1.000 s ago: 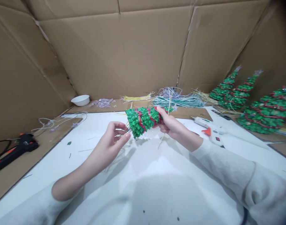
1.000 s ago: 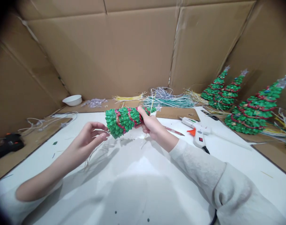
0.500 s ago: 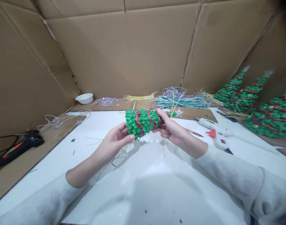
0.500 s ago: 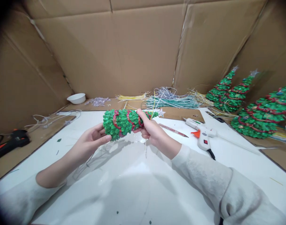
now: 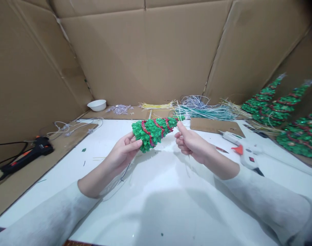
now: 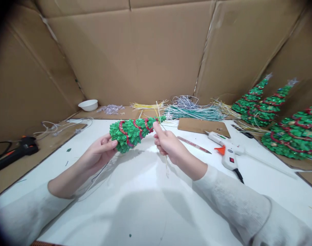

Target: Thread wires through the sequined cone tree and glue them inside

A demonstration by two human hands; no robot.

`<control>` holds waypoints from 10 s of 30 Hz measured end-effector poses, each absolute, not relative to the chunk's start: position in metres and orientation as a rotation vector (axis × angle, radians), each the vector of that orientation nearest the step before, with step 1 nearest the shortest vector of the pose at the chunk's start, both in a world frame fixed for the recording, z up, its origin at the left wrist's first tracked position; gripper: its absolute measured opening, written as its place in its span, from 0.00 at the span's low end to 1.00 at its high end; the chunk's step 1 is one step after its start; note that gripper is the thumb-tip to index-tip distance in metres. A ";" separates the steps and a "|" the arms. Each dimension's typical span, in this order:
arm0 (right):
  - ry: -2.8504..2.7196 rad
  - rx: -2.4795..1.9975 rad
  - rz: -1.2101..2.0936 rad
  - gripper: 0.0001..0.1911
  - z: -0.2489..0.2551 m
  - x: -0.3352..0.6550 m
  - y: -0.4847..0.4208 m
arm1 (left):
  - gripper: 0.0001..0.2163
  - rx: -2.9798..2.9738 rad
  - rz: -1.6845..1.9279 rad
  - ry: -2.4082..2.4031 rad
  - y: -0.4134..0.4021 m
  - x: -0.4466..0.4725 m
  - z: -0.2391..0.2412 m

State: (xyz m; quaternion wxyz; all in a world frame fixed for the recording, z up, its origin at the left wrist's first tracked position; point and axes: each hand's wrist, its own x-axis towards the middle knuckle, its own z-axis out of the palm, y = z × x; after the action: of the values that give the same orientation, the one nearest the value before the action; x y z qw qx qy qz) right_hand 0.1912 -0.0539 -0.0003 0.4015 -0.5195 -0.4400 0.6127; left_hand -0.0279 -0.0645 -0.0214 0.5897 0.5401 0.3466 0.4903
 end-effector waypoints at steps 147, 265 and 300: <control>-2.225 -1.181 0.607 0.11 0.027 0.225 -0.047 | 0.14 2.439 0.496 0.953 -0.062 -0.041 -0.049; -2.449 -1.124 0.827 0.08 0.029 0.220 -0.051 | 0.12 1.262 1.127 1.269 -0.101 0.026 -0.024; -2.350 -1.357 0.496 0.08 0.005 0.201 -0.058 | 0.13 1.304 1.108 0.993 -0.086 0.021 -0.051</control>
State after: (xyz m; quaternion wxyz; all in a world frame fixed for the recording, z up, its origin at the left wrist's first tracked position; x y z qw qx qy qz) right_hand 0.2005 -0.0576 0.0046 0.1902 -0.4830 -0.8363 0.1765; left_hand 0.0207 -0.0861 -0.0505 0.5494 0.5509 0.4193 0.4680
